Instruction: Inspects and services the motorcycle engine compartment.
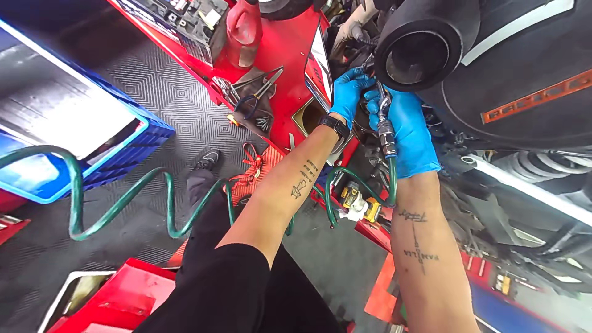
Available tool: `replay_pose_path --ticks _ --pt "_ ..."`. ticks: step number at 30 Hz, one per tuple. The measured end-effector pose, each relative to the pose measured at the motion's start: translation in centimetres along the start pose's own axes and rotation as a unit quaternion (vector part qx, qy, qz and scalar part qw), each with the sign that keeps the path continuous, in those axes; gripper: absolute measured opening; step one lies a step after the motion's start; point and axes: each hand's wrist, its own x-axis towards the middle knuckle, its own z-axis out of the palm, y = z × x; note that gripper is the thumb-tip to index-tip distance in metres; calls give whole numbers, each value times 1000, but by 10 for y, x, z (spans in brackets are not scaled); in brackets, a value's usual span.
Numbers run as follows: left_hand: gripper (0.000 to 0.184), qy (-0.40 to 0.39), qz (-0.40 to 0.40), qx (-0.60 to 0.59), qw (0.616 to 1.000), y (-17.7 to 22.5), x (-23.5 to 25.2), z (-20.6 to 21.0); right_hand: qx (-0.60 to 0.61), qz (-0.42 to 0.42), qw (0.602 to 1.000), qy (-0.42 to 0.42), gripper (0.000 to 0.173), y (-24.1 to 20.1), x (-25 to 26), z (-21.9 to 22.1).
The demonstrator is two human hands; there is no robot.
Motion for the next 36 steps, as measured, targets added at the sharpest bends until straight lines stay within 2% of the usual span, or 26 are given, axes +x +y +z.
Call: replay_pose_path --ticks 5,12,21,25,31,36 --pt "24 9 3 9 1000 -3 1 -1 -8 16 999 -40 44 3 4 -9" --pt "21 13 18 23 999 -1 -2 1 -1 10 999 -53 44 3 10 -13" --pt "27 4 32 52 998 0 -6 1 1 14 1000 -6 42 1 4 -1" --pt "20 2 32 79 996 6 -11 2 0 17 1000 -11 43 -1 -2 -3" --pt "24 8 55 137 989 2 -6 1 -7 27 1000 -14 44 -2 -8 -8" --pt "24 13 40 82 996 5 -12 6 -3 38 999 -4 44 -7 0 -5"
